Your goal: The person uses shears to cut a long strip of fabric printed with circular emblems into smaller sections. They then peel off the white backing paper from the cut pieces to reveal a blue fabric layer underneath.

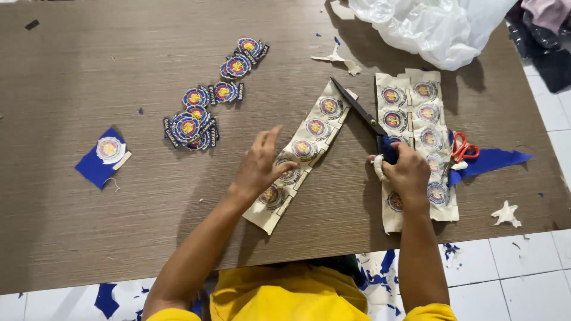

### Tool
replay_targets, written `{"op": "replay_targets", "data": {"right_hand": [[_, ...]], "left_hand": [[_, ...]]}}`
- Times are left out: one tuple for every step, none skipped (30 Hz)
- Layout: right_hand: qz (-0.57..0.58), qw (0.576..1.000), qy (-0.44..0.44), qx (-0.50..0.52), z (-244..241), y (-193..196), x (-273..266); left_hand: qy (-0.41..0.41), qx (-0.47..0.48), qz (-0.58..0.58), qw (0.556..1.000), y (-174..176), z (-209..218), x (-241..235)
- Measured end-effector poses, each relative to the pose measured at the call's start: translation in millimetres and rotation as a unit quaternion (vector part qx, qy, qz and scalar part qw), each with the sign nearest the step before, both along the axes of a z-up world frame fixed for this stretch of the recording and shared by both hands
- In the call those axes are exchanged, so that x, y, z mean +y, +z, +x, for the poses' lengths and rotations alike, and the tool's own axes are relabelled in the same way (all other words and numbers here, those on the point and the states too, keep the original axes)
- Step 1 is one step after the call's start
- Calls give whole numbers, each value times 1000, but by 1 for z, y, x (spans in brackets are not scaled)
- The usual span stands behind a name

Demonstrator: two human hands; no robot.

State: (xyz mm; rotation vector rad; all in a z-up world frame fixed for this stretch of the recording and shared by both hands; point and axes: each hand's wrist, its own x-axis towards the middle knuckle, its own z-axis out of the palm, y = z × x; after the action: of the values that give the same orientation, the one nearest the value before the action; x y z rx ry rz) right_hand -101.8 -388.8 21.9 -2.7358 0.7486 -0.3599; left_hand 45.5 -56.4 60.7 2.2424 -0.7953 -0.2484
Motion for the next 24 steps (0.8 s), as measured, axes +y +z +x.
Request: {"op": "replay_targets", "data": {"right_hand": [[-2,1000,2,1,0,-2,-1],[3,999,-13,32,1,-4,-3],[8,998,-27,64,2,-7,-4],[7,997,-23,67,1,-12,-12],[36,997,5,62,-1,-19,-18],[66,996,33,57,-2,-26,-25],[68,995,34,60,-5,-14,-15],[74,993,30,82,-7,-3,-6],[80,991,24,105,-10,10,2],[80,991,24,107,-12,9,4],[74,991,20,106,-15,9,6],[69,992,15,105,-17,9,7],[69,992,15,107,-20,9,9],[62,993,3,105,-23,10,10],[56,993,-10,103,-27,11,11],[55,993,-12,106,-29,15,17],[62,993,-24,100,-31,20,22],[69,993,-35,94,-33,26,27],[68,993,-38,93,-35,26,28],[74,993,-42,79,-37,26,28],[81,994,-44,65,-39,26,29],[81,993,-47,66,-39,32,35],[81,994,-41,63,-39,38,41],[81,994,-35,60,-38,43,46]], "left_hand": [[2,1,-2,1000,3,-1,9],[1,10,101,995,6,-1,19],[1,20,203,979,8,-2,28],[4,23,202,979,-2,-6,34],[-22,20,258,966,-12,-10,41],[-47,16,313,948,-22,-14,47],[-47,20,315,948,-26,-17,51],[-50,26,283,958,-30,-21,55],[-53,32,249,966,-34,-23,57],[-53,35,249,966,-39,-20,59],[-55,55,190,979,-44,-17,59],[-57,74,130,987,-49,-14,60],[-57,76,130,987,-46,-11,59],[-51,93,112,988,-42,-8,58],[-47,110,93,988,-38,-5,55],[-49,113,92,988,-42,-1,55],[-13,103,56,993,-45,3,53],[23,92,20,995,-48,7,51],[20,92,18,995,-44,11,50],[78,163,-48,982,-41,15,49],[135,233,-111,957,-36,17,50],[134,235,-110,957,-43,17,45],[129,262,-160,943,-51,17,39],[124,289,-210,926,-59,18,34]]}}
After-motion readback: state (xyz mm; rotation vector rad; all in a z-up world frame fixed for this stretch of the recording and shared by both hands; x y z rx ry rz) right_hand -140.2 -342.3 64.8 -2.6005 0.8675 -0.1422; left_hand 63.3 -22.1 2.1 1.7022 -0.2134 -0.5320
